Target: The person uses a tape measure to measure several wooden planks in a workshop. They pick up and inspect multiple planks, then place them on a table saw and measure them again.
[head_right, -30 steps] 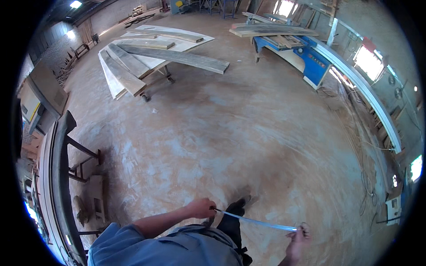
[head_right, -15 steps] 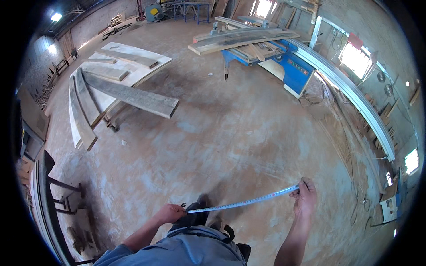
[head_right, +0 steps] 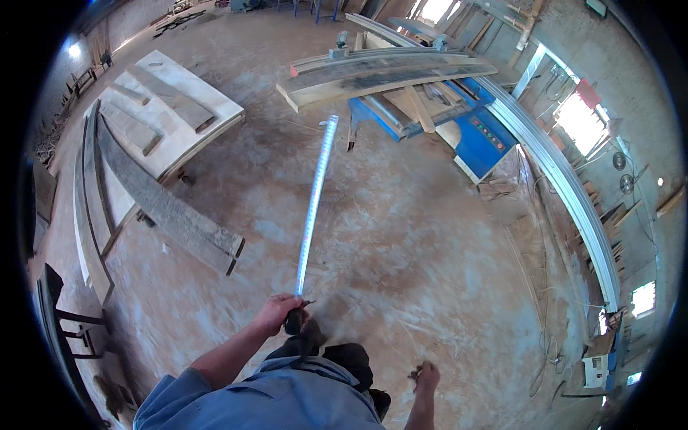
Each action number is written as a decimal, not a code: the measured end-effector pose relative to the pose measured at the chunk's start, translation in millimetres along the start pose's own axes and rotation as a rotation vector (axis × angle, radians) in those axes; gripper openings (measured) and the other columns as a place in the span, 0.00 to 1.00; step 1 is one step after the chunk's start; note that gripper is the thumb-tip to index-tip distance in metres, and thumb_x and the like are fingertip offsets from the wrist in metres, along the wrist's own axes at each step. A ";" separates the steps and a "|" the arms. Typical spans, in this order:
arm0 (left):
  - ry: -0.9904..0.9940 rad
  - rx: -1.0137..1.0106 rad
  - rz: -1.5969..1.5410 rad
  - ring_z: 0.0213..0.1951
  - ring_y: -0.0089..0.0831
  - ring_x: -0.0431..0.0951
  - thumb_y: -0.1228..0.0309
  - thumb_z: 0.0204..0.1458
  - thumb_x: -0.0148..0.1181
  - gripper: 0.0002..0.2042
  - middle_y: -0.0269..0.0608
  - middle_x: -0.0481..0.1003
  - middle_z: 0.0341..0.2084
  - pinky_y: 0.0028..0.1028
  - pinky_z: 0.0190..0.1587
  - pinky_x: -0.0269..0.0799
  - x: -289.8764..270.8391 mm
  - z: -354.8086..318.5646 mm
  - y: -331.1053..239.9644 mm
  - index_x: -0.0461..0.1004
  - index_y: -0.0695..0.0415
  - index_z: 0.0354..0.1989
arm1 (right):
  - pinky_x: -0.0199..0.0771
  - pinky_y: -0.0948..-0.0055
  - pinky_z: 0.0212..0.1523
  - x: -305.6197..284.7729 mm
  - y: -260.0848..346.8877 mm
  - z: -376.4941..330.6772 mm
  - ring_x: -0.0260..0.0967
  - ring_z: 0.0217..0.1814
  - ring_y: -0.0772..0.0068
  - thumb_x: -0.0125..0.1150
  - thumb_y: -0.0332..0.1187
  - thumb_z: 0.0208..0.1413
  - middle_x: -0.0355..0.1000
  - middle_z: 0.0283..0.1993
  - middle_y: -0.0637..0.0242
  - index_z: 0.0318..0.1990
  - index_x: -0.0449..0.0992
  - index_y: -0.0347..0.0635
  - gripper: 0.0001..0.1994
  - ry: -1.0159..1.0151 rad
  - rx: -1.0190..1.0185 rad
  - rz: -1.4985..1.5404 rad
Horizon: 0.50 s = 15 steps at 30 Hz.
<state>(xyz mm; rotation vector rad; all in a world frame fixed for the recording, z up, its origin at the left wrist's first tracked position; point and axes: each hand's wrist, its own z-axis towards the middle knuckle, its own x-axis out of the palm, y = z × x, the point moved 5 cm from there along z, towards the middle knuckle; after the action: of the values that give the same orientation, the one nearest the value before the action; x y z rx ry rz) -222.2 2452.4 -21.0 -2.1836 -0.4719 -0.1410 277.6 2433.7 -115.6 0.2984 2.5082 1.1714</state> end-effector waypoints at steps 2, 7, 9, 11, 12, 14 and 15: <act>0.035 -0.027 -0.238 0.29 0.35 0.79 0.65 0.59 0.51 0.14 0.50 0.77 0.29 0.34 0.33 0.76 16.1 40.0 -34.2 0.72 0.67 0.41 | 0.75 0.63 0.18 -1.8 -29.2 19.0 0.67 0.17 0.66 0.50 0.34 0.58 0.66 0.24 0.61 0.39 0.68 0.39 0.08 -0.004 0.133 0.116; -0.001 -0.071 -0.465 0.33 0.43 0.80 0.62 0.60 0.52 0.19 0.54 0.76 0.36 0.37 0.35 0.78 40.8 140.7 -91.0 0.67 0.68 0.49 | 0.68 0.65 0.14 14.3 -53.6 76.3 0.62 0.16 0.68 0.49 0.34 0.59 0.64 0.22 0.64 0.37 0.66 0.44 0.05 -0.013 0.423 0.185; -0.033 -0.058 -0.506 0.33 0.44 0.80 0.62 0.60 0.52 0.19 0.54 0.76 0.36 0.38 0.35 0.78 51.7 178.0 -121.6 0.67 0.68 0.49 | 0.65 0.66 0.14 20.2 -53.2 114.4 0.61 0.15 0.69 0.49 0.35 0.61 0.63 0.21 0.65 0.36 0.66 0.45 0.05 0.055 0.501 0.222; -0.045 -0.048 -0.509 0.34 0.46 0.80 0.63 0.60 0.51 0.17 0.55 0.77 0.36 0.39 0.36 0.78 63.1 208.7 -151.0 0.67 0.67 0.48 | 0.63 0.67 0.15 33.0 -42.8 151.1 0.59 0.16 0.70 0.49 0.36 0.62 0.62 0.21 0.66 0.35 0.66 0.46 0.06 0.182 0.560 0.265; -0.063 -0.046 -0.509 0.34 0.46 0.80 0.63 0.60 0.51 0.17 0.56 0.77 0.36 0.39 0.37 0.78 68.7 225.7 -162.5 0.67 0.66 0.48 | 0.62 0.68 0.16 39.3 -32.1 168.7 0.58 0.16 0.70 0.50 0.37 0.62 0.60 0.20 0.66 0.33 0.65 0.45 0.08 0.082 0.555 0.218; -0.069 -0.051 -0.527 0.35 0.46 0.80 0.63 0.60 0.50 0.17 0.55 0.76 0.36 0.39 0.38 0.78 85.9 252.6 -185.8 0.67 0.66 0.48 | 0.63 0.68 0.16 55.7 4.5 207.1 0.60 0.16 0.69 0.51 0.37 0.61 0.62 0.21 0.66 0.34 0.66 0.45 0.07 0.077 0.512 0.176; -0.061 -0.047 -0.546 0.35 0.46 0.79 0.63 0.60 0.50 0.16 0.55 0.76 0.36 0.39 0.38 0.78 95.3 259.8 -203.4 0.66 0.66 0.48 | 0.64 0.68 0.16 66.0 26.4 230.2 0.61 0.17 0.68 0.52 0.37 0.61 0.62 0.22 0.66 0.34 0.67 0.44 0.07 0.082 0.481 0.154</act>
<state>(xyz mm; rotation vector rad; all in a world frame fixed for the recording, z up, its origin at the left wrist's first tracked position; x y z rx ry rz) -229.3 2795.3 -3.5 -2.0577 -1.1015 -0.3836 311.0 2633.0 -247.0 0.5831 2.8586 0.6204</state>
